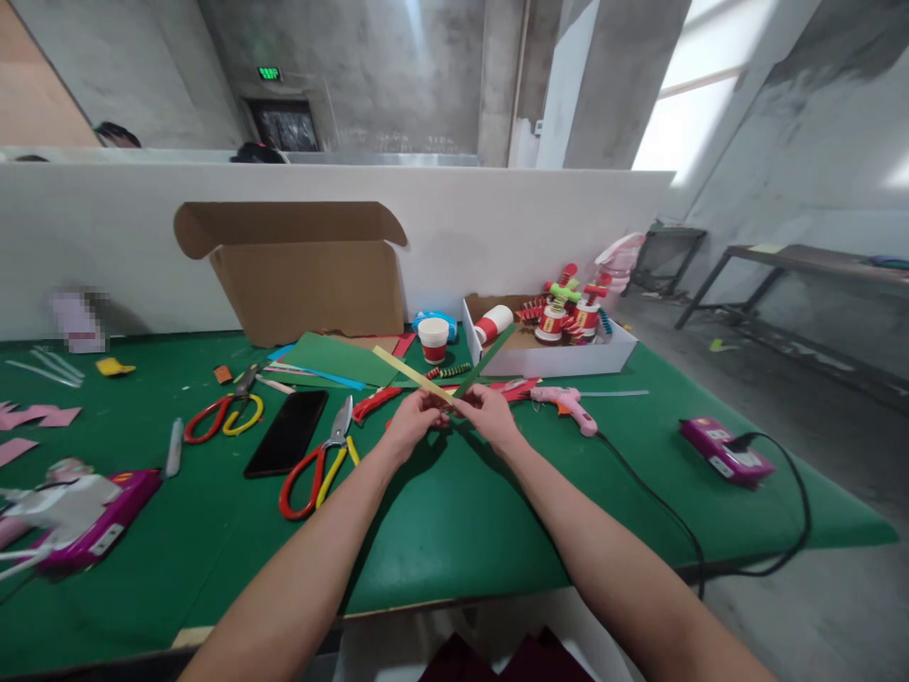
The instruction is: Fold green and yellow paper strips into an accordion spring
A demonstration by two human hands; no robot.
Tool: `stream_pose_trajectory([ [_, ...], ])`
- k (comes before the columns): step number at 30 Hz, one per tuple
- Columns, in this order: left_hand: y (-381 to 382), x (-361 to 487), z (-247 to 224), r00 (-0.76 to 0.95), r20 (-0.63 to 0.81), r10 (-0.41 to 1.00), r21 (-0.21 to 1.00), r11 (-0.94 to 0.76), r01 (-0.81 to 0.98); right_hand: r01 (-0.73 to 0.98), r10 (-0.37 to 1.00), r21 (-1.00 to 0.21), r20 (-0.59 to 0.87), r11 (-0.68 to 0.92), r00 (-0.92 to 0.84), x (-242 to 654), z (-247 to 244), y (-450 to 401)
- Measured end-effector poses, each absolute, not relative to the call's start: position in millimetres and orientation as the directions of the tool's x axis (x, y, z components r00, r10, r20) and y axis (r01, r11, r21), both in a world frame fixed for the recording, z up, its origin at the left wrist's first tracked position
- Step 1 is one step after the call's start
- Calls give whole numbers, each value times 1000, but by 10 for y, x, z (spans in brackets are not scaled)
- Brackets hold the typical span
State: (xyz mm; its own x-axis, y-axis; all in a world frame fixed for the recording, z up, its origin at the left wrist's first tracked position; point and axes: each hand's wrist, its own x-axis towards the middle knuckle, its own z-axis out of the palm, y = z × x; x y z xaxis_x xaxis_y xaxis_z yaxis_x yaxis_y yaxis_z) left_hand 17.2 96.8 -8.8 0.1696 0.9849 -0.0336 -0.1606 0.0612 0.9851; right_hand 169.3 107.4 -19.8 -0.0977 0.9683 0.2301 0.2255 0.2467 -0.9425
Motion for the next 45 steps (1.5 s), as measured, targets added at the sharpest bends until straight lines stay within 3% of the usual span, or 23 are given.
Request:
stream_pose_trajectory([
  [24, 964, 148, -108, 207, 30, 978, 973, 19, -231, 157, 973, -961, 219, 229, -79, 1687, -209, 1089],
  [45, 962, 158, -111, 159, -14, 987, 972, 51, -231, 140, 977, -969, 195, 206, -88, 1678, -149, 1046],
])
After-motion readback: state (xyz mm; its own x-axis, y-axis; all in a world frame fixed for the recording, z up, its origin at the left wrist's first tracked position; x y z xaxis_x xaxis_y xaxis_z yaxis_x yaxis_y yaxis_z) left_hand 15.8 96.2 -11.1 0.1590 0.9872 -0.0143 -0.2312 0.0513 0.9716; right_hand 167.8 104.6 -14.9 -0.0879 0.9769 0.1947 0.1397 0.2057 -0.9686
